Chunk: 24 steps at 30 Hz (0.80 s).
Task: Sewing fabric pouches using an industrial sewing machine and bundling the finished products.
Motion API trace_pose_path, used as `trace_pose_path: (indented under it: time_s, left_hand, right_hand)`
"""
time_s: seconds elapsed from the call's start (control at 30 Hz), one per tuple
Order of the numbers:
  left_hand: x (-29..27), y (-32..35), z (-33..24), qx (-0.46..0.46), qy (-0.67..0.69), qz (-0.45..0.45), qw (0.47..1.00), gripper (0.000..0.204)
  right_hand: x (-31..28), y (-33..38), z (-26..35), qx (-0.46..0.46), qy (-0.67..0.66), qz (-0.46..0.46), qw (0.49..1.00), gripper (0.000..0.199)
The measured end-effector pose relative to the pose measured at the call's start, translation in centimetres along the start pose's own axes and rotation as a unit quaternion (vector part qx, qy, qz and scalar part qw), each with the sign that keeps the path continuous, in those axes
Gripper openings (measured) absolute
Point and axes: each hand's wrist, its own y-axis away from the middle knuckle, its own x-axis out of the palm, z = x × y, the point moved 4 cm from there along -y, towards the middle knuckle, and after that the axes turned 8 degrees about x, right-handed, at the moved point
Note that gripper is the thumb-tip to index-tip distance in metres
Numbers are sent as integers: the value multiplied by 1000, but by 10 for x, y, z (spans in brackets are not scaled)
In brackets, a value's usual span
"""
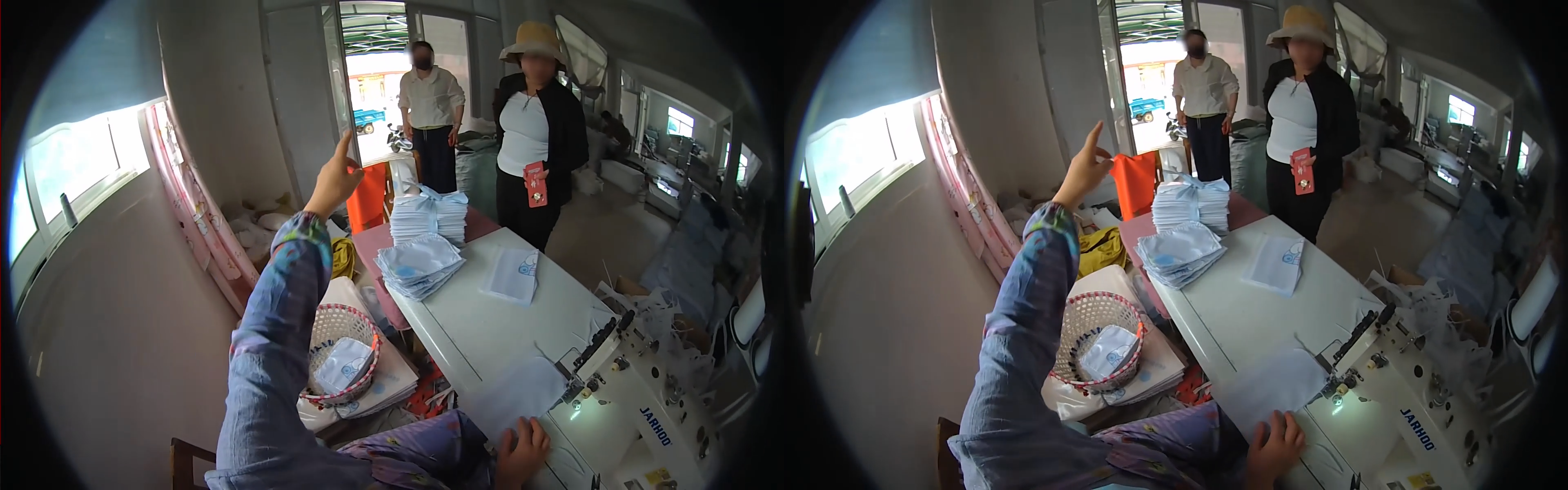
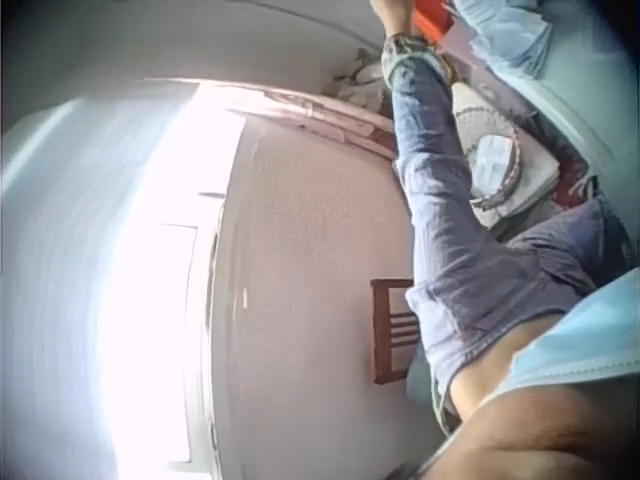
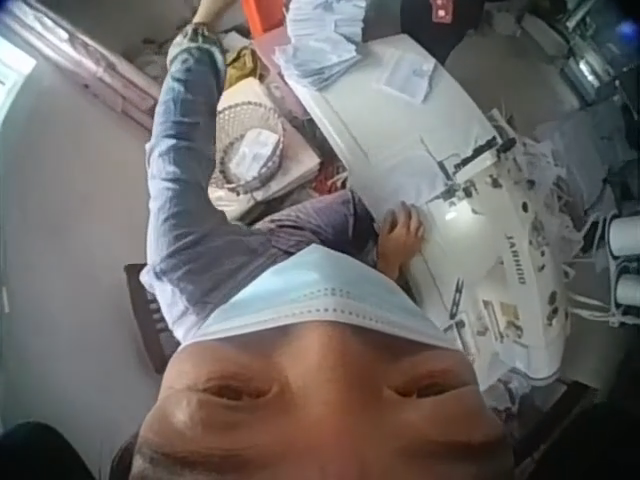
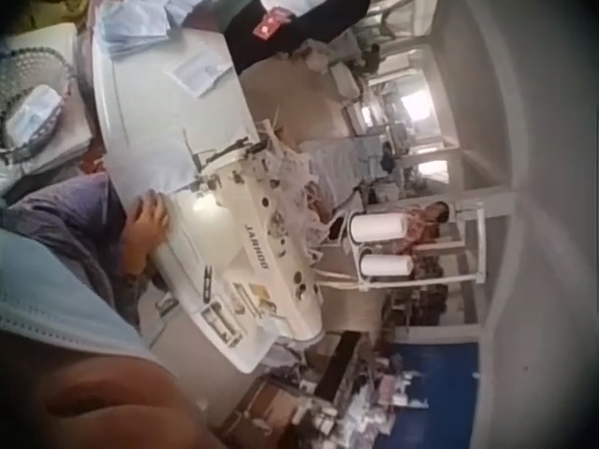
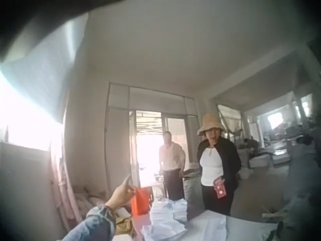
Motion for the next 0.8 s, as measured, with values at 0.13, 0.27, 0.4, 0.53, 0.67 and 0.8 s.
trace_pose_path:
  time_s: [0.13,0.27,0.4,0.53,0.67,0.8]
  left_hand:
    - [35,-63,37,-42,-84,37,995,94]
    - [56,-60,-21,68,15,-55,996,80]
    - [100,49,-123,191,203,72,958,45]
    - [169,178,-218,192,326,351,857,29]
    - [241,260,-264,258,413,381,786,26]
    - [288,300,-282,247,438,358,787,23]
  right_hand:
    - [1,0,7,-3,15,-7,1000,36]
    - [-3,-1,11,20,19,-5,1000,36]
    - [-7,-1,14,35,-12,11,999,35]
    - [-15,-3,20,46,22,2,999,34]
    - [-17,-10,27,22,7,-7,1000,32]
    - [-11,-15,28,28,19,-10,999,33]
